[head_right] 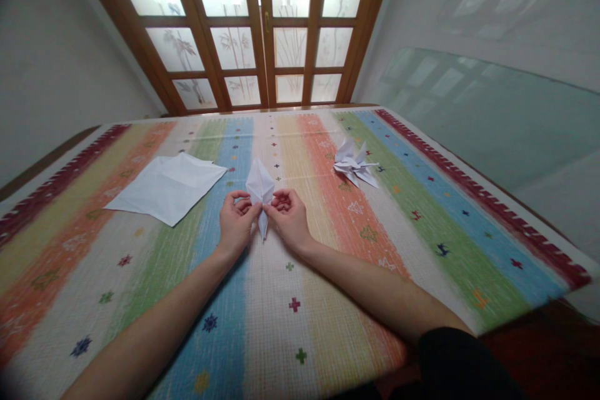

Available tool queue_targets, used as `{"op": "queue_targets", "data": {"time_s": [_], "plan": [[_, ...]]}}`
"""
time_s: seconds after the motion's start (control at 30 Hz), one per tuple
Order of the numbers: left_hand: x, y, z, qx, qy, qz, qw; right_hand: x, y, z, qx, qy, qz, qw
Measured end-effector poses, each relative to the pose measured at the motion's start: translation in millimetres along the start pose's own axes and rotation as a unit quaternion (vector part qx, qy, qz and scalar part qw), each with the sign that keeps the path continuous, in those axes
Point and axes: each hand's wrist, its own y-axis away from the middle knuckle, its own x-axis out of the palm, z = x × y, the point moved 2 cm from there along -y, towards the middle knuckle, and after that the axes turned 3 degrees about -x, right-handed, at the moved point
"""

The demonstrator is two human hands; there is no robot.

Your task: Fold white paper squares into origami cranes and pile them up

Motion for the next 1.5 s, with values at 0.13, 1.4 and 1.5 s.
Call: {"op": "queue_targets", "data": {"time_s": [0.13,1.4,1.5], "plan": [[0.3,0.7,-0.5,0.01,0.003,-0.004,1.0,0.5,2.3,2.6,-0.021,0.036,-0.01,0.999],[1.3,15.3,-17.9,0.188,-0.261,-0.074,0.944,3.7,7.0,19.2,-0.087,0.112,-0.007,0.99],[1.3,19.4,-21.1,0.248,-0.318,-0.095,0.91,5.8,7.7,23.3,-0.121,0.155,-0.024,0.98]]}}
